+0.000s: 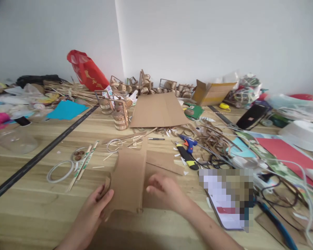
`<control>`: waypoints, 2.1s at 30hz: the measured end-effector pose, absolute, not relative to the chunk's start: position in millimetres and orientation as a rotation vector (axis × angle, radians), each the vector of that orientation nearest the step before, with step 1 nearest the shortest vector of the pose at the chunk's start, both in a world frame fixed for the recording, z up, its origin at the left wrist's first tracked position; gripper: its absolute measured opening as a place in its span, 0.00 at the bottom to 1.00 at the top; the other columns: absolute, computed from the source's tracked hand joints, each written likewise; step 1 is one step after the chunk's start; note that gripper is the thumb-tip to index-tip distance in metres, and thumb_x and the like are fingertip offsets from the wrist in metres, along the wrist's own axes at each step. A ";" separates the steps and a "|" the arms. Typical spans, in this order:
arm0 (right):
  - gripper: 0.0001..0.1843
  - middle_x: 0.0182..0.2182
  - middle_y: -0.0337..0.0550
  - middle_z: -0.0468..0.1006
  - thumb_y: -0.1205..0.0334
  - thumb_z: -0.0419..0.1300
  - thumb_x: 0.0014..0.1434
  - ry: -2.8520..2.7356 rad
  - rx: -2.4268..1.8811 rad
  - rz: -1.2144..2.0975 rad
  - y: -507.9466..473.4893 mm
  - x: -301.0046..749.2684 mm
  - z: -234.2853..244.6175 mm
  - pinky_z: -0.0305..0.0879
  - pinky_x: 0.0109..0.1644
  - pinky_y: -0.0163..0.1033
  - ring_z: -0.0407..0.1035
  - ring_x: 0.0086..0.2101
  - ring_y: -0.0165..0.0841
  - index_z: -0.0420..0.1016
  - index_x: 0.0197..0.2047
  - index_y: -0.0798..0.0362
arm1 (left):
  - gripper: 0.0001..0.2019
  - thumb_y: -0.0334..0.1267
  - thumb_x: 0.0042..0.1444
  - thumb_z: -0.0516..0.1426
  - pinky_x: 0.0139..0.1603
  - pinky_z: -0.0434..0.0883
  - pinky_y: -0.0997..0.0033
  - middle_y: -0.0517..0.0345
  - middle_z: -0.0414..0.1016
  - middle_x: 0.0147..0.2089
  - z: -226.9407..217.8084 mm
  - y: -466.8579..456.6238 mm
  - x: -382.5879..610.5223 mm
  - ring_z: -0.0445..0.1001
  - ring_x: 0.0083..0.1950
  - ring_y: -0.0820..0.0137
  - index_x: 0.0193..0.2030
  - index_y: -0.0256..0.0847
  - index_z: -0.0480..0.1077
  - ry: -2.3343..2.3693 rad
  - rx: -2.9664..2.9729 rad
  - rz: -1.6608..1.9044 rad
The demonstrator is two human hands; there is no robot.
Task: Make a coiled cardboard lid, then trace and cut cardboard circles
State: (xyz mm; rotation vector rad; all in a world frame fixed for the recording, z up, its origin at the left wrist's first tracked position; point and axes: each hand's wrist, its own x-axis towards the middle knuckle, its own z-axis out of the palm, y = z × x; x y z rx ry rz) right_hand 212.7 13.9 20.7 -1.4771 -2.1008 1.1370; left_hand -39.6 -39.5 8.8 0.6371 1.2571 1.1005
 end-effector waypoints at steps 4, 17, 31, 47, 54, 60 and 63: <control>0.15 0.53 0.62 0.74 0.68 0.60 0.58 -2.279 -1.591 0.601 65.7 239.3 17.4 0.56 0.61 0.59 0.65 0.55 0.54 0.74 0.50 0.56 | 0.27 0.55 0.48 0.68 0.53 0.77 0.60 0.50 0.83 0.49 10.7 -43.6 -49.9 0.80 0.53 0.56 0.49 0.41 0.72 1.262 0.634 1.056; 0.19 0.46 0.57 0.78 0.65 0.62 0.57 -2.531 -1.559 0.047 136.3 266.1 6.3 0.63 0.55 0.51 0.71 0.50 0.50 0.76 0.53 0.58 | 0.23 0.54 0.55 0.59 0.57 0.75 0.59 0.51 0.81 0.53 -1.9 -41.0 -25.9 0.77 0.58 0.55 0.52 0.41 0.73 1.234 0.898 0.864; 0.17 0.53 0.50 0.79 0.55 0.52 0.68 -2.564 -1.093 -0.025 57.1 230.3 -17.1 0.75 0.50 0.53 0.74 0.51 0.48 0.76 0.55 0.46 | 0.18 0.40 0.62 0.57 0.60 0.67 0.46 0.43 0.76 0.55 18.8 -5.7 -76.1 0.70 0.58 0.51 0.57 0.39 0.72 2.102 1.959 0.644; 0.19 0.57 0.55 0.77 0.57 0.50 0.69 -2.489 -0.913 -0.266 11.0 198.7 -26.4 0.76 0.45 0.54 0.74 0.52 0.51 0.73 0.58 0.52 | 0.15 0.49 0.61 0.50 0.55 0.69 0.54 0.44 0.79 0.44 44.8 -13.3 -179.8 0.74 0.50 0.52 0.41 0.40 0.70 2.195 1.351 1.110; 0.44 0.62 0.54 0.72 0.33 0.43 0.68 -2.438 -0.539 -0.300 -3.7 142.4 33.4 0.29 0.74 0.56 0.42 0.71 0.45 0.54 0.72 0.60 | 0.24 0.61 0.51 0.62 0.42 0.74 0.66 0.53 0.77 0.36 55.6 -41.5 -52.7 0.76 0.39 0.63 0.40 0.40 0.75 1.137 0.965 0.972; 0.39 0.66 0.67 0.64 0.42 0.45 0.72 -2.338 -1.174 -0.092 1.7 203.9 0.2 0.61 0.65 0.60 0.60 0.64 0.50 0.48 0.74 0.61 | 0.21 0.59 0.63 0.54 0.36 0.70 0.73 0.60 0.72 0.30 68.9 -47.1 -66.7 0.70 0.34 0.68 0.32 0.43 0.71 1.134 1.397 0.807; 0.25 0.63 0.61 0.69 0.53 0.48 0.73 -2.272 -1.351 0.029 -3.7 227.5 -12.8 0.64 0.63 0.61 0.64 0.62 0.49 0.65 0.66 0.57 | 0.11 0.44 0.69 0.50 0.42 0.74 0.68 0.58 0.75 0.37 58.9 -34.2 -63.6 0.74 0.40 0.65 0.41 0.45 0.72 1.318 1.936 0.768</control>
